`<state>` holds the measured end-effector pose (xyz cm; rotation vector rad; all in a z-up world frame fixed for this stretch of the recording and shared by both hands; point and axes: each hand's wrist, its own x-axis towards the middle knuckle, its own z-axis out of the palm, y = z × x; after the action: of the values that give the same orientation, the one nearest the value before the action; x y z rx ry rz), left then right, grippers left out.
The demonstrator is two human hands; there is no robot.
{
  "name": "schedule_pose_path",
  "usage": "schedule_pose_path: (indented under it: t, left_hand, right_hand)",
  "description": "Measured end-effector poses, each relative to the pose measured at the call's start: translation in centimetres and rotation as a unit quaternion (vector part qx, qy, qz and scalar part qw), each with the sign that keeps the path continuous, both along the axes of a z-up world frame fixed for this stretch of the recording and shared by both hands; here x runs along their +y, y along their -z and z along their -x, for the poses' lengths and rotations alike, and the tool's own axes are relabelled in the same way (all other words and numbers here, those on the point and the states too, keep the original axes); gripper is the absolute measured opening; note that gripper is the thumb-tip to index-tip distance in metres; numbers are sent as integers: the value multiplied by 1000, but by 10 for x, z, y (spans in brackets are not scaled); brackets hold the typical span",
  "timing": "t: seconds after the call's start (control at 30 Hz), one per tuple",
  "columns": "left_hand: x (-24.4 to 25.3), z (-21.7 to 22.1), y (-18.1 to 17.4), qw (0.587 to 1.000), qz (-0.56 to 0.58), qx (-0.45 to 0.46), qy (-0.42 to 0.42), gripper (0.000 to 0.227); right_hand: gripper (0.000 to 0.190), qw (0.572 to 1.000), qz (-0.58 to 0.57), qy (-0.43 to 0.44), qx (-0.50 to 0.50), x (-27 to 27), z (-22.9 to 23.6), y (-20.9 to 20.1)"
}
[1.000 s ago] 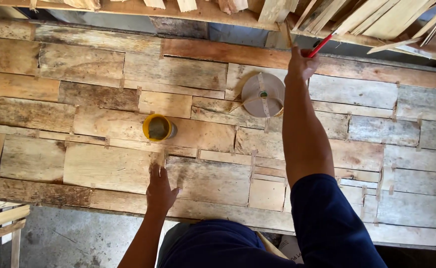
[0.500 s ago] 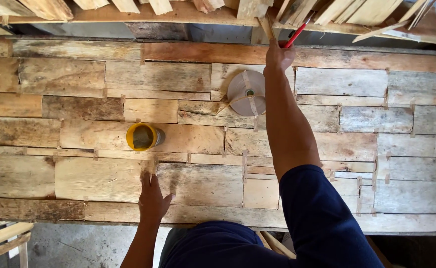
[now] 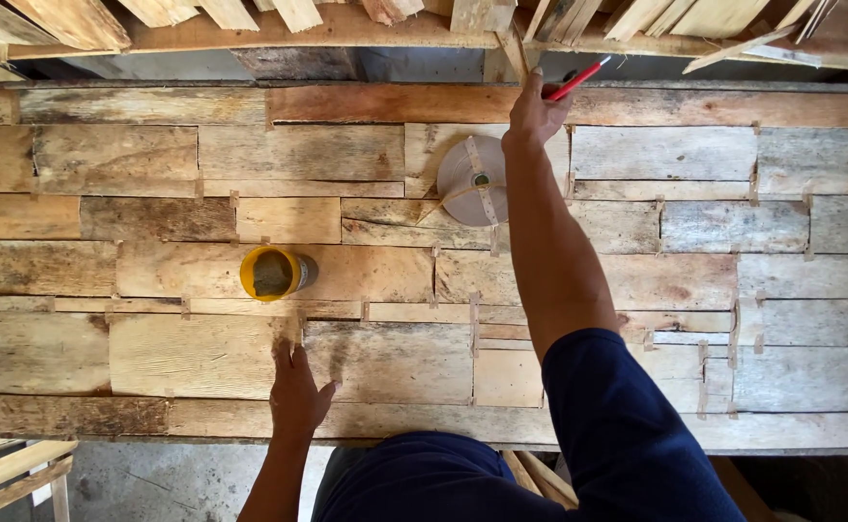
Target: Trimming and fitting small wood veneer pieces onto a tabletop using a utility knife.
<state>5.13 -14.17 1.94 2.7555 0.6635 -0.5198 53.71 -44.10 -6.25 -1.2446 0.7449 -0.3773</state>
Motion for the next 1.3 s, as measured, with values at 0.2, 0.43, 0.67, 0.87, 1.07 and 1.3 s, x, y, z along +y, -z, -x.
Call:
schedule_pose_path:
  t: [0.2,0.43,0.67,0.87,1.07,1.3]
  left_hand:
    - [0,0,2,1000,3,-10,1,100]
    - [1,2,2,1000,10,-6,-2,99]
    - [2,3,3,999,7,-37,2,102]
    - [1,2,1,1000,0,-22,6,100]
    - [1,0,3,1000,-14,-10,14,99]
    - [1,1,5,999,-31,17,11,97]
  right_hand:
    - [34,996,-31,64,-49,7,-8,26]
    - [26,993,49,80,-66,-22,-3,18]
    - [27,987,-24,139,-79,-100,-1,47]
    - [22,984,-66,158,-59,-154,23,26]
    - [21,985,-111,112,-69,-204,23,42]
    - [18,991,-97,74,-60,-216,33,33]
